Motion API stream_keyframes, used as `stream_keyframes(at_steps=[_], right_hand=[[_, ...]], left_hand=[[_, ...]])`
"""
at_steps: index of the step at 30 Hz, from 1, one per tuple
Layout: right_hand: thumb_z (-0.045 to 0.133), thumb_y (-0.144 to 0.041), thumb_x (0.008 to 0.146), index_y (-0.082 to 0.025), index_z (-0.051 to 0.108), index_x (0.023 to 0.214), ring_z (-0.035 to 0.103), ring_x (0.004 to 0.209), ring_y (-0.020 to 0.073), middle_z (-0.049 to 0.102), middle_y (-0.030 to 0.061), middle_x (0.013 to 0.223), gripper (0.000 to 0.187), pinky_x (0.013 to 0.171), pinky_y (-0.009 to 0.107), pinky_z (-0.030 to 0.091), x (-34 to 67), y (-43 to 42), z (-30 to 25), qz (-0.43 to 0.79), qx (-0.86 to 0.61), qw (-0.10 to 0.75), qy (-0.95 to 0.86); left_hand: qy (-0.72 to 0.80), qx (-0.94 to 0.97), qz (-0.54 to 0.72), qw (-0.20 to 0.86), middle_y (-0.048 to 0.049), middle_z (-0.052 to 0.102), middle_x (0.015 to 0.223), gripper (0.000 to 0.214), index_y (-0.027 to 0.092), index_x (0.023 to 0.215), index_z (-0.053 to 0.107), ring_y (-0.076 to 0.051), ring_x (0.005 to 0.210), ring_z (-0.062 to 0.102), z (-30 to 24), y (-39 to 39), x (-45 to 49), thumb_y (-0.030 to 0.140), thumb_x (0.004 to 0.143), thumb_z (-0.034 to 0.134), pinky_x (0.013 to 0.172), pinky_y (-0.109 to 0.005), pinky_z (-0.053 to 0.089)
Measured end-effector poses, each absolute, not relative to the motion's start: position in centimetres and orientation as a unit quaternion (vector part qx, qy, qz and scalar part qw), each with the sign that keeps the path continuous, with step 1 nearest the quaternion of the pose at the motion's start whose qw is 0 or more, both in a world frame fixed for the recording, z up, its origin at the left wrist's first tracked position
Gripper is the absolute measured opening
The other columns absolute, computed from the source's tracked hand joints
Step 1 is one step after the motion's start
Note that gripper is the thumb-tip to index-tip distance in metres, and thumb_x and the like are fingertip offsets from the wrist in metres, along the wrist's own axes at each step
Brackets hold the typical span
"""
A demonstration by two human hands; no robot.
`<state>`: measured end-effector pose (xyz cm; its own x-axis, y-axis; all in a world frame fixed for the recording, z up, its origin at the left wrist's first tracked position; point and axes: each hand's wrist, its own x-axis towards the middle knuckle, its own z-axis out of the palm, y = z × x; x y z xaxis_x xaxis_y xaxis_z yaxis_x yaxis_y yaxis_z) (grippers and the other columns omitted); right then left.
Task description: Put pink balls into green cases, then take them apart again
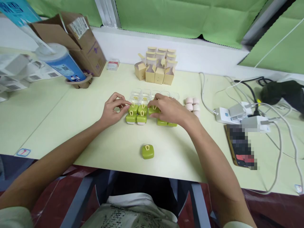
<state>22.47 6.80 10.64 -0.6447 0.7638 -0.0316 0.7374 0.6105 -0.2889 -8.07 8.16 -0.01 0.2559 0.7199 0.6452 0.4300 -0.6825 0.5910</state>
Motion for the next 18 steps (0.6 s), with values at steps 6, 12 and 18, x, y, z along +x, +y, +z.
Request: stream_keyframes(at_steps=[6, 12, 18], right_hand=[[0.076, -0.036, 0.103, -0.025, 0.079, 0.14, 0.07, 0.096, 0.0269, 0.072, 0.0133, 0.128, 0.039, 0.076, 0.035, 0.041, 21.9, 7.1, 9.4, 0.105, -0.407, 0.035, -0.907], [0.071, -0.031, 0.107, -0.019, 0.077, 0.139, 0.07, 0.096, 0.0263, 0.072, 0.0151, 0.125, 0.035, 0.079, 0.035, 0.044, 21.7, 7.1, 8.6, 0.106, -0.402, 0.04, -0.909], [0.072, -0.027, 0.106, -0.015, 0.075, 0.138, 0.069, 0.093, 0.0256, 0.069, 0.018, 0.136, 0.034, 0.08, 0.036, 0.046, 21.4, 6.6, 8.5, 0.07, -0.418, 0.019, -0.906]], left_hand=[[0.386, 0.771, 0.479, 0.162, -0.0091, 0.066, 0.106, 0.032, 0.023, 0.103, 0.087, -0.015, 0.082, 0.065, 0.2, 8.2, -8.0, 0.051, 0.105, 0.072, 0.064, -0.028, 0.058], [0.384, 0.775, 0.473, 0.166, -0.0099, 0.067, 0.107, 0.031, 0.021, 0.094, 0.086, -0.017, 0.086, 0.066, 0.4, 8.1, -7.9, 0.048, 0.103, 0.072, 0.065, -0.03, 0.06], [0.374, 0.781, 0.475, 0.158, -0.0096, 0.067, 0.106, 0.03, 0.022, 0.095, 0.087, -0.017, 0.088, 0.066, 0.4, 8.2, -7.9, 0.047, 0.103, 0.073, 0.066, -0.028, 0.06]])
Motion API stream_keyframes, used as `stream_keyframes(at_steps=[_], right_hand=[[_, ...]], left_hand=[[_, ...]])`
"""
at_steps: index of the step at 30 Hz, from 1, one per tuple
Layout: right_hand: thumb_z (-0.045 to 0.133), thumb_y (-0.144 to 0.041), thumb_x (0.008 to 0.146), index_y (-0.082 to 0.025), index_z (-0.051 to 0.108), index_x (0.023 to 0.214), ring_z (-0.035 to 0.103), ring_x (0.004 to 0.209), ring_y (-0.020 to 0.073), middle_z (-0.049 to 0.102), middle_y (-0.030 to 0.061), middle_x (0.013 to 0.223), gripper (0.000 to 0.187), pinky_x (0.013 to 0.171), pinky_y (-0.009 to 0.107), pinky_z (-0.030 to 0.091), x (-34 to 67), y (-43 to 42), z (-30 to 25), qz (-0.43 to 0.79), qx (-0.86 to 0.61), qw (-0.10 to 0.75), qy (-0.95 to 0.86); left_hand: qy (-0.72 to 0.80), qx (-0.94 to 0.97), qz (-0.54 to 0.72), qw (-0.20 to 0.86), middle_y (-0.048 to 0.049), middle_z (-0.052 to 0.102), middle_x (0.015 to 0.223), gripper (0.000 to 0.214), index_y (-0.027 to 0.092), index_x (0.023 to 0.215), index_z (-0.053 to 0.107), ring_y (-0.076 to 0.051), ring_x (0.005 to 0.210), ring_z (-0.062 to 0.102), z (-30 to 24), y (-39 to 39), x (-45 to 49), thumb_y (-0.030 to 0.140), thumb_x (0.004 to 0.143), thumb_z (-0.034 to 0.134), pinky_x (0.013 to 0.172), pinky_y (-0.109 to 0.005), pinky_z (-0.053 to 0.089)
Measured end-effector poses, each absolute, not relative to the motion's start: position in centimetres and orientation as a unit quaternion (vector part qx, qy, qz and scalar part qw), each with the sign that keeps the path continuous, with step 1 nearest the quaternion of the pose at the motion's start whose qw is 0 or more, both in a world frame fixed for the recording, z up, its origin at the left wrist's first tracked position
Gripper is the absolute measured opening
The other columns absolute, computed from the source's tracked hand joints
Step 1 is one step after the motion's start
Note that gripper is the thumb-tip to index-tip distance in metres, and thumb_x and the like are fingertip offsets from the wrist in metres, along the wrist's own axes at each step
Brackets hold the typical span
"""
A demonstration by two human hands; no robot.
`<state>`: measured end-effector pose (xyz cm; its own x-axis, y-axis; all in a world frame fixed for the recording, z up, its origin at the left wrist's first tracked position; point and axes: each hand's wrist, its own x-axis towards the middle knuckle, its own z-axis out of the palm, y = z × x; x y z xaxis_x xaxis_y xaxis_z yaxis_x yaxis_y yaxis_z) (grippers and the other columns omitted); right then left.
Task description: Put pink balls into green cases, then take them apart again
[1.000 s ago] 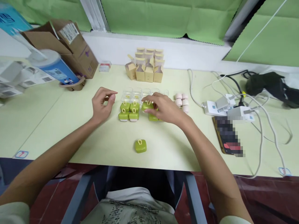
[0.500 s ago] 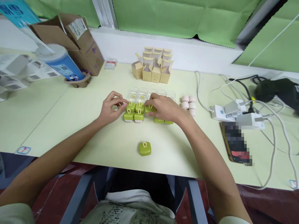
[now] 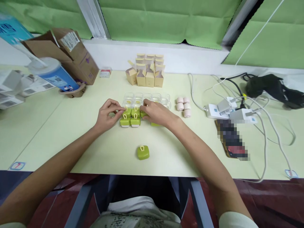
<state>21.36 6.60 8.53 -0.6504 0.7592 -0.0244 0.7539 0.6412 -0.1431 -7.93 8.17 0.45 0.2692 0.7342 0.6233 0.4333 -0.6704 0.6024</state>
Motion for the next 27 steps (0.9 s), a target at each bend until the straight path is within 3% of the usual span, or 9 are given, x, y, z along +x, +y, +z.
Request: stream_keyframes(at_steps=[3, 7, 12, 17, 27], right_hand=[[0.064, -0.025, 0.11, -0.014, 0.076, 0.136, 0.068, 0.091, 0.0241, 0.067, 0.0192, 0.14, 0.03, 0.081, 0.036, 0.047, 21.5, 6.9, 8.3, 0.075, -0.42, 0.042, -0.903], [0.054, -0.019, 0.112, -0.013, 0.079, 0.129, 0.068, 0.094, 0.0247, 0.071, 0.0179, 0.126, 0.03, 0.084, 0.036, 0.047, 21.9, 7.7, 7.8, 0.11, -0.403, 0.094, -0.904], [0.052, -0.01, 0.108, -0.013, 0.081, 0.122, 0.064, 0.089, 0.0235, 0.074, 0.0146, 0.115, 0.033, 0.078, 0.034, 0.04, 22.0, 7.9, 8.0, 0.118, -0.41, 0.088, -0.9], [0.052, -0.009, 0.106, -0.015, 0.083, 0.114, 0.062, 0.086, 0.0226, 0.076, 0.0123, 0.113, 0.032, 0.072, 0.035, 0.033, 21.9, 7.4, 8.7, 0.12, -0.41, 0.085, -0.9], [0.05, -0.011, 0.106, -0.015, 0.082, 0.111, 0.057, 0.083, 0.0219, 0.074, 0.0125, 0.11, 0.032, 0.07, 0.035, 0.029, 21.7, 7.4, 8.8, 0.113, -0.408, 0.099, -0.901]], left_hand=[[0.372, 0.782, 0.474, 0.157, -0.0097, 0.066, 0.105, 0.03, 0.023, 0.095, 0.087, -0.018, 0.09, 0.066, 0.5, 8.2, -7.9, 0.048, 0.103, 0.073, 0.066, -0.029, 0.061], [0.375, 0.788, 0.464, 0.152, -0.0088, 0.066, 0.107, 0.026, 0.023, 0.104, 0.084, -0.016, 0.089, 0.067, 0.5, 8.1, -8.0, 0.046, 0.105, 0.072, 0.067, -0.027, 0.061], [0.39, 0.772, 0.469, 0.18, -0.008, 0.067, 0.115, 0.026, 0.022, 0.12, 0.071, -0.014, 0.087, 0.071, 0.2, 8.1, -8.1, 0.042, 0.103, 0.073, 0.063, -0.023, 0.059], [0.378, 0.783, 0.461, 0.179, -0.0071, 0.067, 0.115, 0.024, 0.022, 0.12, 0.071, -0.013, 0.087, 0.071, 0.1, 8.1, -8.1, 0.039, 0.103, 0.076, 0.064, -0.021, 0.059], [0.401, 0.786, 0.438, 0.17, -0.0087, 0.068, 0.114, 0.035, 0.022, 0.116, 0.072, -0.014, 0.085, 0.069, 0.6, 8.0, -8.0, 0.055, 0.103, 0.073, 0.064, -0.024, 0.06]])
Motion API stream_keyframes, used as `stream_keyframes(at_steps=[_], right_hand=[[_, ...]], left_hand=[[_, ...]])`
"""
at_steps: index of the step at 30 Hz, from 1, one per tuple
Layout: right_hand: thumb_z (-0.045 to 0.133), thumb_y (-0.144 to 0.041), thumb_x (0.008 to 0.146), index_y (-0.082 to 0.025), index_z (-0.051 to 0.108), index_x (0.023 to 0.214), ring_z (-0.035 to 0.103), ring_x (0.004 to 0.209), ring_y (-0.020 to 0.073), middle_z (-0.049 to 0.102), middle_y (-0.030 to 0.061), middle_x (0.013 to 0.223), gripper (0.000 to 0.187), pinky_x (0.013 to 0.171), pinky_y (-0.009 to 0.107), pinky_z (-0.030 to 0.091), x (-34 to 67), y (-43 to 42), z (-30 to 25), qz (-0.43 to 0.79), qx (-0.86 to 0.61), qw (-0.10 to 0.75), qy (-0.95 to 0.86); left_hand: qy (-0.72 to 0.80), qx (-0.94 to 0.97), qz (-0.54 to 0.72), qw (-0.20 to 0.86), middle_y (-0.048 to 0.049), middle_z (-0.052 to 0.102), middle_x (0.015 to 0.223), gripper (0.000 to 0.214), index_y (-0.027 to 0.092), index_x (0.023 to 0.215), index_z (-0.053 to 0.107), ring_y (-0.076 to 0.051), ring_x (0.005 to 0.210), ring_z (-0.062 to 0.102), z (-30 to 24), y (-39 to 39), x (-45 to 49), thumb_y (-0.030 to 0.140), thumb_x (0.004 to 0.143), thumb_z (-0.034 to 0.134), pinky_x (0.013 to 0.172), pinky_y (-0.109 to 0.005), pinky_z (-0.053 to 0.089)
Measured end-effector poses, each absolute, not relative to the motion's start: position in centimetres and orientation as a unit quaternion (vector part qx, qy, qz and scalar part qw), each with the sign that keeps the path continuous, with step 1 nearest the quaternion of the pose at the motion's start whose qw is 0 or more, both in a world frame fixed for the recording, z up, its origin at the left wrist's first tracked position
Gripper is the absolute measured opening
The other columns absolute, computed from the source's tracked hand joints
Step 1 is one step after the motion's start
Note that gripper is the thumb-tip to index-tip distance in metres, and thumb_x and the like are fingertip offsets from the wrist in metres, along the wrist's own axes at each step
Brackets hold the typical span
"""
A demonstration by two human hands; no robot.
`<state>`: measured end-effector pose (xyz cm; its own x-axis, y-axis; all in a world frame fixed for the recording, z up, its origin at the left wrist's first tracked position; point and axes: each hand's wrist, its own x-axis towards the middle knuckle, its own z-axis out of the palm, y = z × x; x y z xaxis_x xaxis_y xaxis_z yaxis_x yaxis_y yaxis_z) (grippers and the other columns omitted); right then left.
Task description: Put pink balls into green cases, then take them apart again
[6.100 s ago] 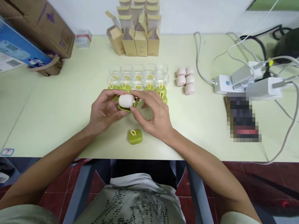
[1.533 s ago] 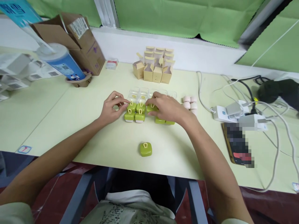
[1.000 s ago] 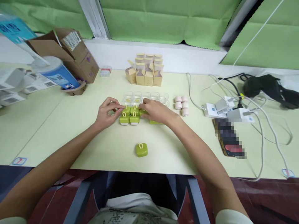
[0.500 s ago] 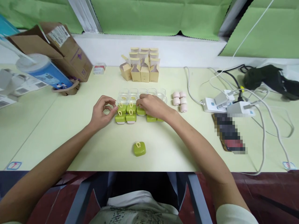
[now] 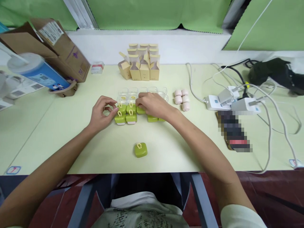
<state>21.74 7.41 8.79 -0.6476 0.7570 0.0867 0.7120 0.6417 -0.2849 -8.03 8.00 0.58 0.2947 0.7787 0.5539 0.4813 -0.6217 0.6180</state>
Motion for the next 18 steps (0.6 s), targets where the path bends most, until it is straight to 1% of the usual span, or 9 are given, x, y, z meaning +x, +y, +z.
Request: stream_keyframes(at_steps=[4, 8, 11, 14, 16, 18], right_hand=[[0.05, -0.014, 0.107, -0.016, 0.081, 0.116, 0.059, 0.086, 0.0232, 0.074, 0.0134, 0.113, 0.032, 0.072, 0.035, 0.031, 21.9, 7.6, 8.5, 0.125, -0.408, 0.108, -0.898], [0.055, -0.019, 0.108, -0.016, 0.081, 0.123, 0.063, 0.093, 0.0253, 0.076, 0.0146, 0.118, 0.03, 0.077, 0.035, 0.036, 22.5, 8.1, 8.2, 0.128, -0.412, 0.121, -0.894], [0.058, -0.023, 0.108, -0.015, 0.082, 0.121, 0.065, 0.093, 0.025, 0.077, 0.0145, 0.118, 0.028, 0.081, 0.035, 0.039, 23.2, 8.6, 8.3, 0.131, -0.409, 0.146, -0.891], [0.067, -0.031, 0.106, -0.016, 0.084, 0.116, 0.067, 0.092, 0.0247, 0.079, 0.0132, 0.114, 0.024, 0.083, 0.036, 0.042, 23.8, 8.9, 8.6, 0.148, -0.404, 0.161, -0.888], [0.076, -0.036, 0.102, -0.017, 0.086, 0.115, 0.068, 0.092, 0.0248, 0.08, 0.0117, 0.111, 0.025, 0.083, 0.036, 0.042, 23.9, 9.0, 8.7, 0.163, -0.399, 0.146, -0.89], [0.081, -0.037, 0.099, -0.018, 0.087, 0.114, 0.067, 0.09, 0.0239, 0.081, 0.0103, 0.108, 0.024, 0.08, 0.035, 0.041, 23.8, 9.0, 8.7, 0.168, -0.4, 0.122, -0.893]], left_hand=[[0.404, 0.784, 0.438, 0.173, -0.0082, 0.068, 0.114, 0.038, 0.022, 0.116, 0.072, -0.014, 0.086, 0.069, 0.6, 8.0, -8.0, 0.058, 0.103, 0.073, 0.065, -0.024, 0.06], [0.409, 0.781, 0.44, 0.17, -0.0092, 0.069, 0.115, 0.035, 0.023, 0.116, 0.072, -0.016, 0.089, 0.069, 0.6, 8.0, -8.0, 0.056, 0.106, 0.069, 0.066, -0.025, 0.059], [0.414, 0.779, 0.439, 0.172, -0.0096, 0.069, 0.116, 0.034, 0.022, 0.116, 0.072, -0.017, 0.092, 0.07, 0.5, 8.0, -8.0, 0.055, 0.107, 0.067, 0.068, -0.025, 0.06], [0.411, 0.778, 0.441, 0.174, -0.0093, 0.069, 0.116, 0.032, 0.022, 0.117, 0.072, -0.016, 0.091, 0.07, 0.4, 8.0, -8.1, 0.052, 0.107, 0.068, 0.068, -0.025, 0.06], [0.41, 0.781, 0.437, 0.177, -0.0093, 0.069, 0.117, 0.03, 0.022, 0.118, 0.072, -0.016, 0.091, 0.07, 0.4, 8.0, -8.1, 0.05, 0.107, 0.068, 0.068, -0.025, 0.06], [0.411, 0.783, 0.432, 0.178, -0.0092, 0.069, 0.117, 0.029, 0.023, 0.118, 0.072, -0.016, 0.091, 0.07, 0.4, 8.0, -8.1, 0.049, 0.107, 0.069, 0.068, -0.025, 0.06]])
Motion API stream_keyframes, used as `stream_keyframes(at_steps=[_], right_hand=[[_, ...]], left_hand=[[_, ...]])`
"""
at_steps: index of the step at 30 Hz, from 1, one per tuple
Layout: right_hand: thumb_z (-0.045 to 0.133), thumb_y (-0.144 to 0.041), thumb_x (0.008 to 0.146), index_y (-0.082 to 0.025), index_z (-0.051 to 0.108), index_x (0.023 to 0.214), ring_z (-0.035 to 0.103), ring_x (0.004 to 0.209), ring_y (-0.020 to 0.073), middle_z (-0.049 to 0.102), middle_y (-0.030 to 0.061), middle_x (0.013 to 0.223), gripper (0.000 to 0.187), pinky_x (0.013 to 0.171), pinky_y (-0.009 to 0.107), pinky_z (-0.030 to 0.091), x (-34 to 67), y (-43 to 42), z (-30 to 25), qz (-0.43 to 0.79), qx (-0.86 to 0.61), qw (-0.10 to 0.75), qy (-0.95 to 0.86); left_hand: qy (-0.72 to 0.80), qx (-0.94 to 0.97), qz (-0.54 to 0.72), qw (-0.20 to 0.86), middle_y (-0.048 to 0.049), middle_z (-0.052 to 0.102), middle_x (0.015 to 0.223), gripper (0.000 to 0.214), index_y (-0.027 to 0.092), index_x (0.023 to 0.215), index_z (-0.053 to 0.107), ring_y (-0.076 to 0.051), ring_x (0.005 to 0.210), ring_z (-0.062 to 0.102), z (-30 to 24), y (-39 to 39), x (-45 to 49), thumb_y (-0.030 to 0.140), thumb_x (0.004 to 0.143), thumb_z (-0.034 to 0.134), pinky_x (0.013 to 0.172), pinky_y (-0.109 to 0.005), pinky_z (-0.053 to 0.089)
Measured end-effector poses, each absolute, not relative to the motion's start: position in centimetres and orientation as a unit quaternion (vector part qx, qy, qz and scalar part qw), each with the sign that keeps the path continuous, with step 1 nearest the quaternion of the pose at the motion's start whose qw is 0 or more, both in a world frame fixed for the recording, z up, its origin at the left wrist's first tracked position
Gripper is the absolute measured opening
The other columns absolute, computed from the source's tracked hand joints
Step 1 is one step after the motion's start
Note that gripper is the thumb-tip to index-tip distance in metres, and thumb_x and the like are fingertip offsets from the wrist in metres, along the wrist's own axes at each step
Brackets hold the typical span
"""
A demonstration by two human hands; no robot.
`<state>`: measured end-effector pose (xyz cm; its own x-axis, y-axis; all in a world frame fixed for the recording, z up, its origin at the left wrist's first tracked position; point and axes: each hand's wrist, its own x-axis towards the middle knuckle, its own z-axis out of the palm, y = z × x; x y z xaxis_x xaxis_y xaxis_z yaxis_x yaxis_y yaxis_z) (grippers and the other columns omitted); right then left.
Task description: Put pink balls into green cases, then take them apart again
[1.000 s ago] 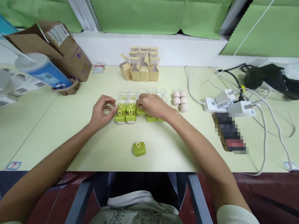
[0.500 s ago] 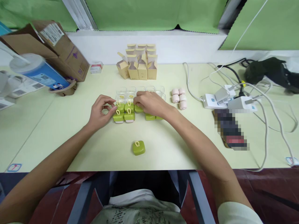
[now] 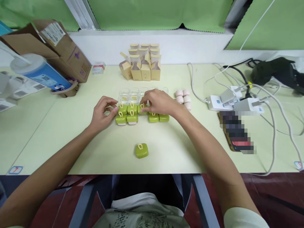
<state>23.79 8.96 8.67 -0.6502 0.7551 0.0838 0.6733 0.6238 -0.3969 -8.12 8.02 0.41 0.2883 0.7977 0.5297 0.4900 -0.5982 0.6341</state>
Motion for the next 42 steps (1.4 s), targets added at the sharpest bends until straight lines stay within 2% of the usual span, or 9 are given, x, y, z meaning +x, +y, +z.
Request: stream_keyframes(at_steps=[3, 6, 10, 19, 24, 30, 35, 42], right_hand=[[0.078, -0.028, 0.101, -0.019, 0.089, 0.112, 0.065, 0.088, 0.0224, 0.079, 0.01, 0.106, 0.019, 0.078, 0.034, 0.039, 23.4, 8.9, 8.4, 0.155, -0.409, 0.107, -0.893], [0.07, -0.021, 0.103, -0.018, 0.09, 0.105, 0.066, 0.087, 0.022, 0.078, 0.0095, 0.1, 0.02, 0.078, 0.035, 0.039, 23.1, 8.9, 8.1, 0.153, -0.406, 0.115, -0.894], [0.066, -0.02, 0.104, -0.017, 0.087, 0.096, 0.066, 0.085, 0.022, 0.078, 0.0086, 0.095, 0.023, 0.078, 0.035, 0.039, 23.0, 9.1, 7.8, 0.155, -0.4, 0.135, -0.893], [0.066, -0.02, 0.102, -0.017, 0.085, 0.096, 0.068, 0.089, 0.023, 0.081, 0.009, 0.097, 0.02, 0.081, 0.035, 0.04, 22.9, 9.2, 7.3, 0.167, -0.412, 0.161, -0.881], [0.066, -0.02, 0.102, -0.016, 0.085, 0.103, 0.068, 0.09, 0.0235, 0.082, 0.0102, 0.101, 0.02, 0.081, 0.035, 0.041, 23.0, 9.2, 7.3, 0.168, -0.413, 0.173, -0.878], [0.064, -0.025, 0.103, -0.017, 0.084, 0.108, 0.064, 0.081, 0.0219, 0.082, 0.0091, 0.099, 0.022, 0.08, 0.036, 0.042, 23.2, 9.1, 7.4, 0.161, -0.419, 0.177, -0.876], [0.059, -0.029, 0.104, -0.017, 0.083, 0.105, 0.068, 0.088, 0.0249, 0.082, 0.012, 0.105, 0.027, 0.083, 0.038, 0.045, 23.8, 9.9, 8.4, 0.138, -0.456, 0.22, -0.851], [0.062, -0.02, 0.095, -0.022, 0.081, 0.121, 0.069, 0.107, 0.0324, 0.085, 0.0102, 0.11, 0.032, 0.091, 0.047, 0.054, 23.5, 13.4, 7.9, 0.116, -0.473, 0.224, -0.844]], left_hand=[[0.412, 0.782, 0.434, 0.176, -0.0092, 0.068, 0.117, 0.03, 0.022, 0.118, 0.072, -0.016, 0.091, 0.07, 0.4, 8.0, -8.1, 0.049, 0.106, 0.069, 0.069, -0.025, 0.06], [0.411, 0.783, 0.431, 0.176, -0.009, 0.069, 0.116, 0.03, 0.022, 0.118, 0.072, -0.016, 0.091, 0.07, 0.5, 8.0, -8.1, 0.05, 0.106, 0.068, 0.069, -0.025, 0.06], [0.413, 0.785, 0.429, 0.17, -0.0082, 0.069, 0.116, 0.029, 0.022, 0.118, 0.071, -0.015, 0.09, 0.071, 0.5, 8.0, -8.1, 0.049, 0.107, 0.068, 0.069, -0.025, 0.06], [0.391, 0.794, 0.435, 0.165, -0.0069, 0.068, 0.117, 0.022, 0.023, 0.12, 0.071, -0.013, 0.088, 0.071, 0.3, 8.2, -8.2, 0.039, 0.105, 0.072, 0.068, -0.023, 0.06], [0.391, 0.795, 0.433, 0.163, -0.0072, 0.069, 0.117, 0.022, 0.022, 0.12, 0.072, -0.013, 0.089, 0.072, 0.3, 8.2, -8.2, 0.039, 0.106, 0.071, 0.069, -0.023, 0.06], [0.399, 0.794, 0.427, 0.164, -0.0075, 0.069, 0.117, 0.026, 0.022, 0.12, 0.071, -0.013, 0.089, 0.072, 0.4, 8.1, -8.2, 0.044, 0.106, 0.071, 0.069, -0.023, 0.06], [0.404, 0.794, 0.424, 0.164, -0.0077, 0.069, 0.117, 0.027, 0.022, 0.119, 0.072, -0.014, 0.09, 0.071, 0.4, 8.1, -8.2, 0.045, 0.107, 0.069, 0.07, -0.024, 0.06], [0.396, 0.795, 0.429, 0.164, -0.007, 0.069, 0.118, 0.022, 0.023, 0.121, 0.072, -0.013, 0.09, 0.072, 0.3, 8.2, -8.3, 0.04, 0.107, 0.07, 0.069, -0.023, 0.059]])
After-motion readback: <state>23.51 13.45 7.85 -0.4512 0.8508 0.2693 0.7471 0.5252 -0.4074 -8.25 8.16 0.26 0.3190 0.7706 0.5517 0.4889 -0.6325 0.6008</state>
